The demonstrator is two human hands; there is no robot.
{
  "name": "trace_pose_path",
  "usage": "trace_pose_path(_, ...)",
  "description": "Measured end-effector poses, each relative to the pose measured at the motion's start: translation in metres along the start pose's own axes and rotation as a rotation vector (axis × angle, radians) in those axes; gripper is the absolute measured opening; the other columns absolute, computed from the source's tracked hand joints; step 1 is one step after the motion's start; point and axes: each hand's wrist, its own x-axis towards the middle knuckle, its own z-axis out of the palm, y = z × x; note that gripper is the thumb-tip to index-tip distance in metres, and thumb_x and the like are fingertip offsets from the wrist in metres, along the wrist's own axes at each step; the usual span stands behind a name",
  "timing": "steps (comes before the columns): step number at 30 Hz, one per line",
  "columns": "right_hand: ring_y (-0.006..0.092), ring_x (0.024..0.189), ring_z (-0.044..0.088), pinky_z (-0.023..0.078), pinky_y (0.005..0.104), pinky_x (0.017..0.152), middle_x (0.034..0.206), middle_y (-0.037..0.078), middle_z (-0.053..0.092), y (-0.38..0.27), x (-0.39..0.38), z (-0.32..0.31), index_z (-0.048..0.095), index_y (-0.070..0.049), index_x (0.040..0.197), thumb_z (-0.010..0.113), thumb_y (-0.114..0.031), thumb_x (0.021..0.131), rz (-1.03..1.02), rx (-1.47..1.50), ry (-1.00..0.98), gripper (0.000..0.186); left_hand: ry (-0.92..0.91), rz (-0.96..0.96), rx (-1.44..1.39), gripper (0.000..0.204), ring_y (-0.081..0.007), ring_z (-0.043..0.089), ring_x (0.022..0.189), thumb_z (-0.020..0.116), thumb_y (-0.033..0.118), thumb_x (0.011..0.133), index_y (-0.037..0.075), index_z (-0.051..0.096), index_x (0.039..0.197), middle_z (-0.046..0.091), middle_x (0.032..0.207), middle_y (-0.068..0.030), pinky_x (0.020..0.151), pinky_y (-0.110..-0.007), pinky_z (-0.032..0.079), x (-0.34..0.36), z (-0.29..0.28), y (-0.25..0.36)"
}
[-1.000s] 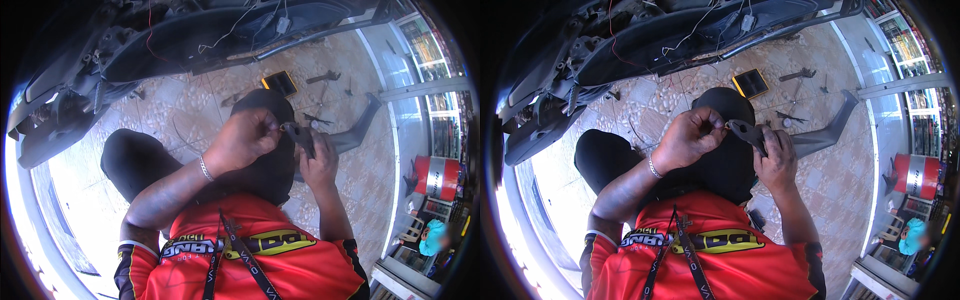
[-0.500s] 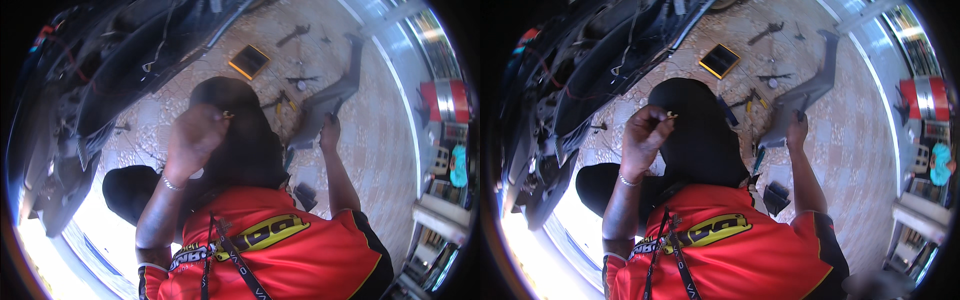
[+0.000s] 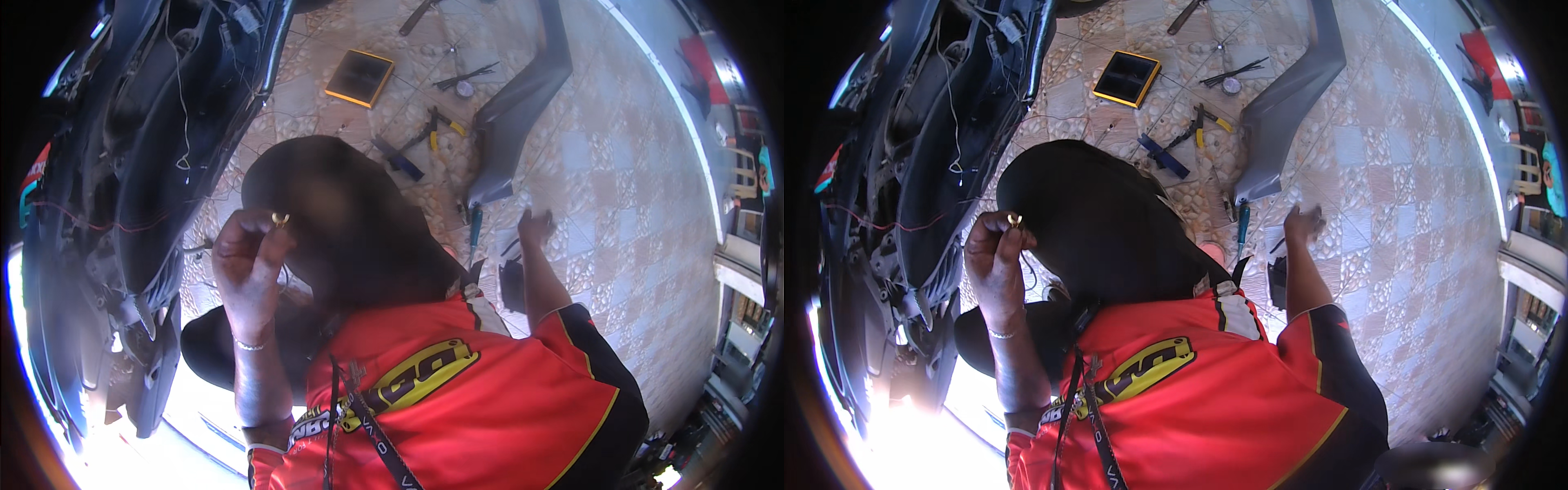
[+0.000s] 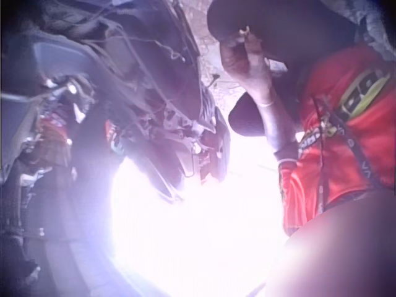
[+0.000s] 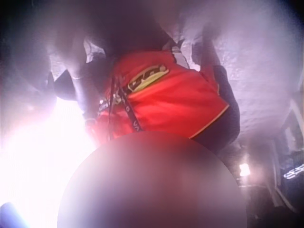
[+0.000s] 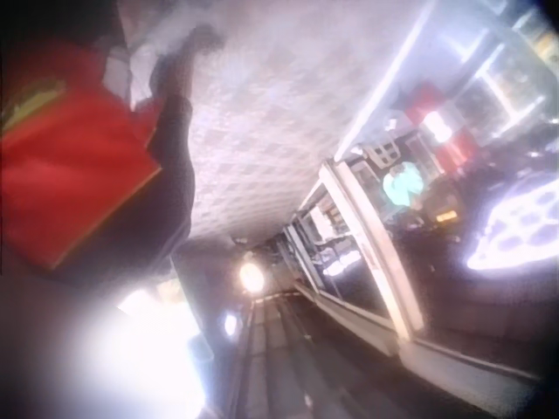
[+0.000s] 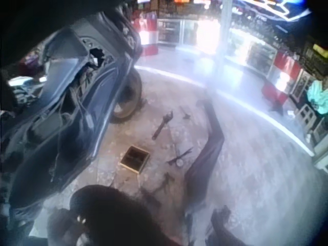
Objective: The person sits on the floor and works on the motorcycle's wiring. They use a multimeter to test connections and a wrench to tighten bolts on the motorcycle's electrical system.
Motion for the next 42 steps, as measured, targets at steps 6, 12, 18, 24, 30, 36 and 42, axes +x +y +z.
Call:
trace_pose_path(6,0.0377,0.125,0.053,0.044,0.0444,0.104,0.123,0.017,0.062,-0.182,-0.007,-0.021,0.067,-0.007,0.115,0.066,-0.021,0.089,-0.707,0.444,-0.226,0.030,0.061,-0.012,-0.042,0.014,-0.0107,0.063,0.073,0.071,0.004,0.089,0.001,0.062,0.099,0.066,0.092,-0.0057,0.067,-0.026,0.053,0.003,-0.003,0.000)
trace_pose_path(12,0.0390,0.106,0.063,0.051,0.0477,0.089,0.116,0.018,0.065,-0.344,-0.079,0.029,0.066,-0.005,0.109,0.064,-0.017,0.091,-1.126,0.403,-0.537,0.022,0.108,0.008,0.103,0.024,-0.0120,0.056,0.068,0.075,0.019,0.089,0.004,0.060,0.099,0.062,0.089,-0.0081,0.060,-0.028,0.049,0.004,0.002,0.000)
trace_pose_path(18,0.0302,0.127,0.053,0.049,0.0461,0.098,0.133,0.010,0.056,-0.447,-0.114,0.091,0.062,-0.009,0.124,0.056,-0.015,0.091,-1.431,0.079,-0.447,0.035,0.157,-0.058,0.116,0.029,-0.0128,0.057,0.066,0.077,0.024,0.089,0.003,0.059,0.097,0.060,0.086,-0.0091,0.059,-0.027,0.051,0.010,0.002,0.005)
trace_pose_path(24,0.0310,0.122,0.055,0.047,0.0465,0.096,0.127,0.012,0.057,-0.449,-0.113,0.104,0.063,-0.010,0.119,0.060,-0.023,0.091,-1.598,0.022,-0.333,0.031,0.180,-0.124,0.067,0.029,-0.0136,0.057,0.065,0.077,0.024,0.088,0.004,0.057,0.096,0.058,0.083,-0.0089,0.058,-0.026,0.052,0.020,-0.004,0.007)
trace_pose_path(30,0.0309,0.100,0.065,0.052,0.0438,0.085,0.107,0.013,0.066,-0.401,-0.130,0.097,0.065,-0.008,0.106,0.061,-0.022,0.090,-1.599,0.066,-0.332,0.022,0.150,-0.214,-0.028,0.024,-0.0150,0.062,0.068,0.075,0.018,0.088,0.003,0.058,0.094,0.059,0.087,-0.0102,0.060,-0.027,0.056,0.025,-0.014,0.006)
trace_pose_path(36,0.0302,0.097,0.069,0.055,0.0422,0.085,0.095,0.015,0.069,-0.398,-0.133,0.148,0.068,-0.005,0.097,0.063,-0.024,0.089,-1.421,-0.200,-0.560,0.021,-0.068,-0.140,-0.005,0.014,-0.0114,0.062,0.089,0.067,0.001,0.090,0.000,0.059,0.102,0.061,0.102,-0.0081,0.076,-0.026,0.052,0.024,-0.023,0.005)
trace_pose_path(42,0.0239,0.090,0.069,0.055,0.0373,0.078,0.096,0.013,0.070,-0.413,-0.109,0.047,0.066,-0.004,0.105,0.061,-0.027,0.096,-1.166,0.094,-0.635,0.026,-0.030,-0.024,0.049,0.014,-0.0113,0.064,0.084,0.071,0.009,0.089,0.001,0.063,0.099,0.066,0.090,-0.0042,0.076,-0.027,0.053,0.014,-0.034,-0.001)
